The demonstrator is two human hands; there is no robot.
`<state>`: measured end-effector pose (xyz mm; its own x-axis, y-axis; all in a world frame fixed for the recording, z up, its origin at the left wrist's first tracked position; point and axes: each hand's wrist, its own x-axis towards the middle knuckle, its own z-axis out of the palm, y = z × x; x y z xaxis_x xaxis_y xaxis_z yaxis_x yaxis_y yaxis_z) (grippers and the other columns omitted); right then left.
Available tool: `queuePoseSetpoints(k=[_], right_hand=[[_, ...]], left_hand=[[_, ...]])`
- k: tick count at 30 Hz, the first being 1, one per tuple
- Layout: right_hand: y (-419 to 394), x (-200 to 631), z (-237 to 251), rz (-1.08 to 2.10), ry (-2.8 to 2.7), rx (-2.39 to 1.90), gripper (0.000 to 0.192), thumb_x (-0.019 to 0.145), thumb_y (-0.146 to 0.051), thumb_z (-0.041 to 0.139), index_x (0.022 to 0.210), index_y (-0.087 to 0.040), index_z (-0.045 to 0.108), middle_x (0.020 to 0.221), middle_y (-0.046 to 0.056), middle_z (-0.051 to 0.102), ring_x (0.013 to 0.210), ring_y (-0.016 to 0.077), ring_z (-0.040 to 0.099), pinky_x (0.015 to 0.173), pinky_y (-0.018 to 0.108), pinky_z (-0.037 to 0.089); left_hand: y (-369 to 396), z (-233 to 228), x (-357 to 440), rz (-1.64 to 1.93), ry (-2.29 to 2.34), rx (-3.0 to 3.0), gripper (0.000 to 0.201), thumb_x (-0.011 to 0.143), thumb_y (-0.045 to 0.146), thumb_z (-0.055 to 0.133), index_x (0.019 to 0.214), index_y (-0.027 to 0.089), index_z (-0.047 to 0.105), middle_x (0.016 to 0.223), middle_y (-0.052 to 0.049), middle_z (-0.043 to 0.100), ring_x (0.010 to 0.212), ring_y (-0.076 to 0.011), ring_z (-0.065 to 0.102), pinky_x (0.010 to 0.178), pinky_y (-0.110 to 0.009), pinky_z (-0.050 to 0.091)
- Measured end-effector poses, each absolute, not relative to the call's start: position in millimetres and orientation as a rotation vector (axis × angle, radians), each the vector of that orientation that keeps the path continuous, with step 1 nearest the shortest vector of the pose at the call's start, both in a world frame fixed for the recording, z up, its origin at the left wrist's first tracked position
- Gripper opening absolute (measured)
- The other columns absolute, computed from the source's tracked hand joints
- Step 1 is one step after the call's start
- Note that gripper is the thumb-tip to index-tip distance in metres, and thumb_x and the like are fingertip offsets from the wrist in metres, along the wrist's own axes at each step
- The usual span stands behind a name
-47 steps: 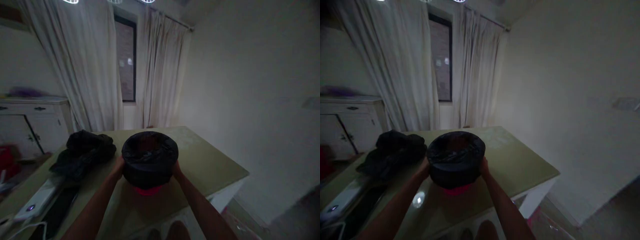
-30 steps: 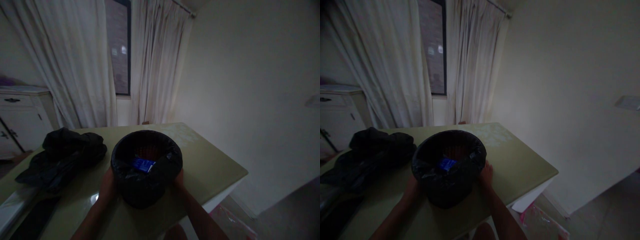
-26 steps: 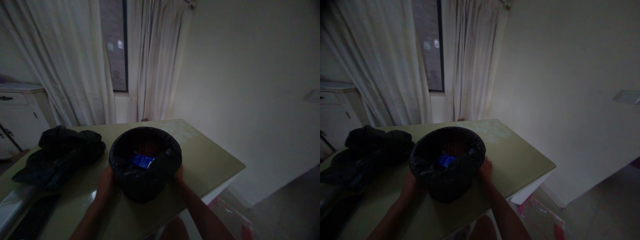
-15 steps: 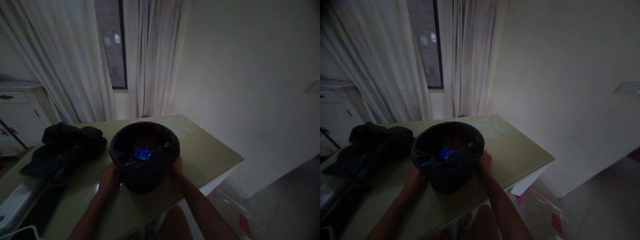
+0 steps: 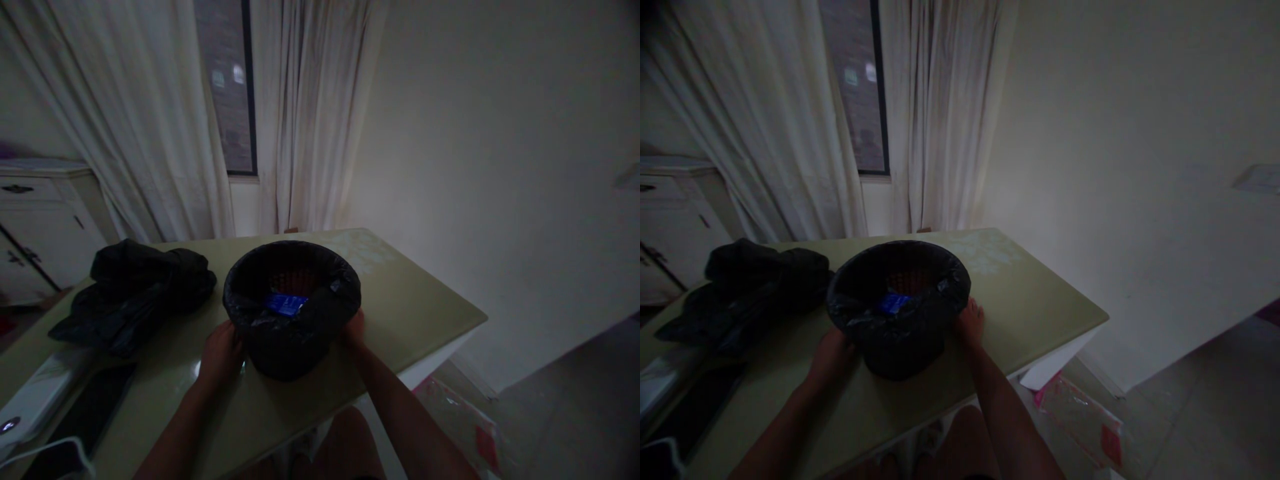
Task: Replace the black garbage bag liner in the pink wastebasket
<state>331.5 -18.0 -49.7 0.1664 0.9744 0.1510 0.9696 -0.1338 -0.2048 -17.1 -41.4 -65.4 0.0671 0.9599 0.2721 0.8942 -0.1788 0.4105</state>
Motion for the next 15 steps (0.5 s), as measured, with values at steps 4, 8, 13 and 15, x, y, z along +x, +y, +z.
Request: queuePoseSetpoints(k=[4, 8, 13, 15], right_hand=[[-19.8, 330.5, -48.1, 0.038, -1.878, -2.198, 0.053, 0.108, -0.029, 0.051, 0.158, -0.014, 0.06, 0.16, 0.023, 0.056, 0.151, 0.0355, 0.05, 0.126, 0.048, 0.037], [-20.1, 330.2, -47.5, 0.007, -1.885, -2.164, 0.052, 0.107, -0.028, 0.052, 0.156, -0.014, 0.062, 0.16, 0.023, 0.056, 0.15, 0.0366, 0.05, 0.125, 0.05, 0.039], [-19.4, 331.7, -50.2, 0.027, -1.89, -2.169, 0.052, 0.106, -0.026, 0.051, 0.156, -0.014, 0.063, 0.16, 0.023, 0.057, 0.15, 0.0354, 0.051, 0.126, 0.049, 0.038], [-19.1, 332.3, -51.8, 0.009, -1.915, -2.163, 0.052, 0.105, -0.024, 0.052, 0.155, -0.016, 0.063, 0.159, 0.022, 0.058, 0.15, 0.0359, 0.051, 0.126, 0.05, 0.038]], left_hand=[[-41.5, -65.1, -16.8, 0.772, 1.901, 2.194, 0.025, 0.087, 0.019, 0.051, 0.097, 0.021, 0.074, 0.11, -0.015, 0.081, 0.107, -0.0322, 0.076, 0.093, -0.041, 0.058], [-41.7, -65.9, -16.3, 0.836, 1.875, 2.191, 0.024, 0.087, 0.02, 0.053, 0.097, 0.022, 0.074, 0.109, -0.013, 0.081, 0.103, -0.0312, 0.076, 0.091, -0.039, 0.058], [-41.4, -66.2, -17.3, 0.781, 1.884, 2.213, 0.027, 0.089, 0.02, 0.051, 0.102, 0.02, 0.075, 0.113, -0.016, 0.08, 0.107, -0.0324, 0.076, 0.093, -0.04, 0.057], [-40.6, -67.9, -18.2, 0.759, 1.892, 2.231, 0.026, 0.088, 0.02, 0.052, 0.099, 0.02, 0.075, 0.111, -0.016, 0.08, 0.106, -0.0329, 0.076, 0.093, -0.041, 0.057]])
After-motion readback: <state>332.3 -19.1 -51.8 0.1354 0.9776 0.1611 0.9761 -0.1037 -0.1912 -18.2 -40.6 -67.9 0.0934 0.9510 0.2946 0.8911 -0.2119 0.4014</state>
